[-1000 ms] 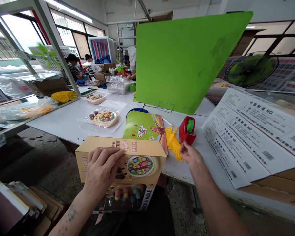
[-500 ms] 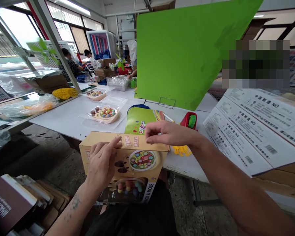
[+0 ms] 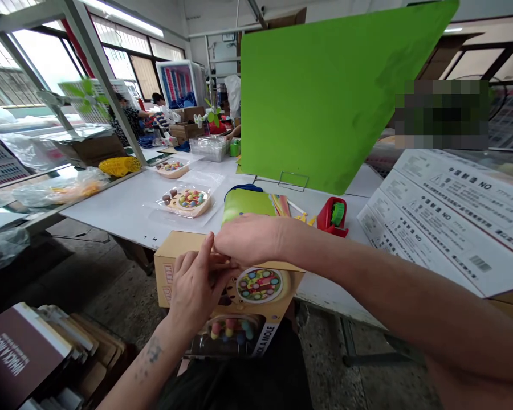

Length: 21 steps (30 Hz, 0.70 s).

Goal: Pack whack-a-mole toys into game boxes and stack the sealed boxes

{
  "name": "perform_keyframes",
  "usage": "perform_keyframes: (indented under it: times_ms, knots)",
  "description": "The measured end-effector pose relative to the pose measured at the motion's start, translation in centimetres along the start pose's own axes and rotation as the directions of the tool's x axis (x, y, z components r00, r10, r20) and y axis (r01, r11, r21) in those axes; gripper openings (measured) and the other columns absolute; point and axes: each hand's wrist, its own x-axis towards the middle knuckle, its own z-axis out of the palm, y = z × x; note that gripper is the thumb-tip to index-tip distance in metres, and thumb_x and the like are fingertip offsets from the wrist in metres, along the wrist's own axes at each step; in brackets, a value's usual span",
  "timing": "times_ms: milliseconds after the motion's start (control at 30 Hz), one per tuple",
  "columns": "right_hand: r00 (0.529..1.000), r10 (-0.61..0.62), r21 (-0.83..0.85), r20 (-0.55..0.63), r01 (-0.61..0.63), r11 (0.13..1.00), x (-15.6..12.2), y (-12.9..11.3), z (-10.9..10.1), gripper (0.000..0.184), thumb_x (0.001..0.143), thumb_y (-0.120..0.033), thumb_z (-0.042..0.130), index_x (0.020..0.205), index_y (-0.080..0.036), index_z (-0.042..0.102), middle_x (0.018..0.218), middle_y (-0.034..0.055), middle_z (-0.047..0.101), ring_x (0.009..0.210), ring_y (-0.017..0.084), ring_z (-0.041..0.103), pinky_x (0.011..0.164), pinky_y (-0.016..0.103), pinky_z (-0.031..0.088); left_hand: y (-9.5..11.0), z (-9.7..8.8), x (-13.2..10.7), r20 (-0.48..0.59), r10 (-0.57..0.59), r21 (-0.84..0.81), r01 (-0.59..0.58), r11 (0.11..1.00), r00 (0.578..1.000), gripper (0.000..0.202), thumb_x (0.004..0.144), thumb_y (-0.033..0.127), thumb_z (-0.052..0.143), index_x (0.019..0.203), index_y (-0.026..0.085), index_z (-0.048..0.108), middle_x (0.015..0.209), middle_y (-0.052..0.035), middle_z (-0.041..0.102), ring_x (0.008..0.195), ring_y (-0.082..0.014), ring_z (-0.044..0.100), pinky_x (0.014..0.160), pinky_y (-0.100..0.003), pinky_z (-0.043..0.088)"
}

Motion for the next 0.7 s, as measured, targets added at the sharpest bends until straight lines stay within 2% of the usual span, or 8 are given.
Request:
perform_keyframes:
  times_ms: [67, 133, 200, 267, 400, 567, 633, 700]
  knots:
    - [0.999, 0.033, 0.048, 0.008, -0.033, 0.998, 0.2, 0.8, 0.3, 0.011, 0.083, -0.023, 0.063, 0.089, -0.017, 0.07, 0.073, 0.0034, 0.067, 0.062, 0.016, 0.056, 0.055, 0.028, 0.031, -0.2, 0.0, -0.1, 0.004, -0.012, 0.008, 0.012, 1.0, 1.0, 0.076, 0.097, 0.035, 0.06, 0.156, 0.013, 0.019, 0.091, -0.0037, 0.073, 0.082, -0.0222, 0.061, 0.079, -0.035, 0.044]
    - [0.998, 0.037, 0.155, -0.049, -0.029, 0.988, 0.6, 2.3, 1.2, 0.033, 0.081, -0.034, 0.069, 0.11, -0.017, 0.067, 0.092, 0.006, 0.071, 0.079, 0.021, 0.063, 0.063, 0.029, 0.04, -0.4, -0.2, -0.2, 0.021, -0.011, -0.009, 0.011, 1.0, 1.0, 0.078, 0.096, 0.036, 0.061, 0.157, 0.015, 0.016, 0.093, -0.0034, 0.074, 0.084, -0.0227, 0.061, 0.08, -0.035, 0.044]
    - [0.991, 0.039, 0.302, -0.125, 0.001, 0.953, 1.0, 4.2, 2.7, 0.063, 0.074, -0.048, 0.076, 0.127, -0.018, 0.06, 0.117, 0.0116, 0.068, 0.103, 0.028, 0.062, 0.079, 0.034, 0.047, -0.6, -0.5, -0.4, 0.035, -0.002, -0.025, 0.003, 1.0, 0.999, 0.08, 0.096, 0.034, 0.062, 0.157, 0.016, 0.014, 0.097, -0.0038, 0.074, 0.087, -0.0226, 0.06, 0.083, -0.035, 0.043]
    - [0.992, 0.013, 0.407, -0.124, 0.039, 0.913, 1.4, 5.7, 4.6, 0.075, 0.076, -0.059, 0.072, 0.136, -0.018, 0.055, 0.135, 0.0147, 0.06, 0.118, 0.031, 0.058, 0.092, 0.039, 0.048, -0.8, -1.0, -0.5, 0.049, 0.008, -0.02, -0.007, 1.0, 0.999, 0.076, 0.095, 0.032, 0.063, 0.155, 0.015, 0.019, 0.099, -0.0045, 0.074, 0.089, -0.0224, 0.059, 0.085, -0.036, 0.042]
    - [0.986, -0.037, 0.554, -0.165, 0.123, 0.823, 1.7, 6.3, 7.6, 0.069, 0.096, -0.065, 0.041, 0.145, -0.017, 0.048, 0.146, 0.0121, 0.054, 0.131, 0.026, 0.053, 0.109, 0.038, 0.042, -0.9, -1.9, -0.6, 0.182, 0.059, 0.103, -0.079, 0.991, 0.981, 0.049, 0.094, 0.027, 0.064, 0.14, 0.024, 0.048, 0.099, -0.0043, 0.068, 0.089, -0.0232, 0.055, 0.082, -0.038, 0.04]
    - [0.968, 0.075, 0.611, -0.24, 0.091, 0.787, 1.3, 4.6, 8.7, 0.06, 0.101, -0.058, 0.034, 0.144, -0.019, 0.05, 0.147, 0.0104, 0.054, 0.133, 0.026, 0.052, 0.115, 0.043, 0.037, 0.1, -2.5, -0.3, 0.336, 0.067, 0.156, -0.125, 0.98, 0.94, 0.042, 0.091, 0.022, 0.065, 0.132, 0.026, 0.056, 0.107, -0.0063, 0.064, 0.092, -0.0254, 0.053, 0.083, -0.041, 0.04]
    - [0.952, 0.149, 0.615, -0.266, 0.049, 0.787, 0.6, 3.9, 8.8, 0.056, 0.102, -0.053, 0.034, 0.143, -0.02, 0.051, 0.145, 0.011, 0.056, 0.129, 0.027, 0.055, 0.113, 0.047, 0.039, 0.2, -2.9, -0.5, 0.289, 0.073, 0.16, -0.123, 0.979, 0.954, 0.043, 0.091, 0.024, 0.065, 0.132, 0.022, 0.054, 0.112, -0.0092, 0.063, 0.1, -0.0271, 0.054, 0.088, -0.043, 0.042]
    - [0.937, 0.208, 0.631, -0.282, 0.018, 0.775, -0.6, 3.4, 9.2, 0.054, 0.102, -0.051, 0.035, 0.142, -0.02, 0.053, 0.142, 0.011, 0.059, 0.124, 0.028, 0.058, 0.111, 0.048, 0.041, -0.5, -3.6, -1.4, 0.103, 0.075, 0.185, -0.094, 0.978, 0.992, 0.059, 0.087, 0.025, 0.072, 0.141, 0.021, 0.047, 0.123, -0.0125, 0.059, 0.117, -0.0302, 0.051, 0.099, -0.045, 0.041]
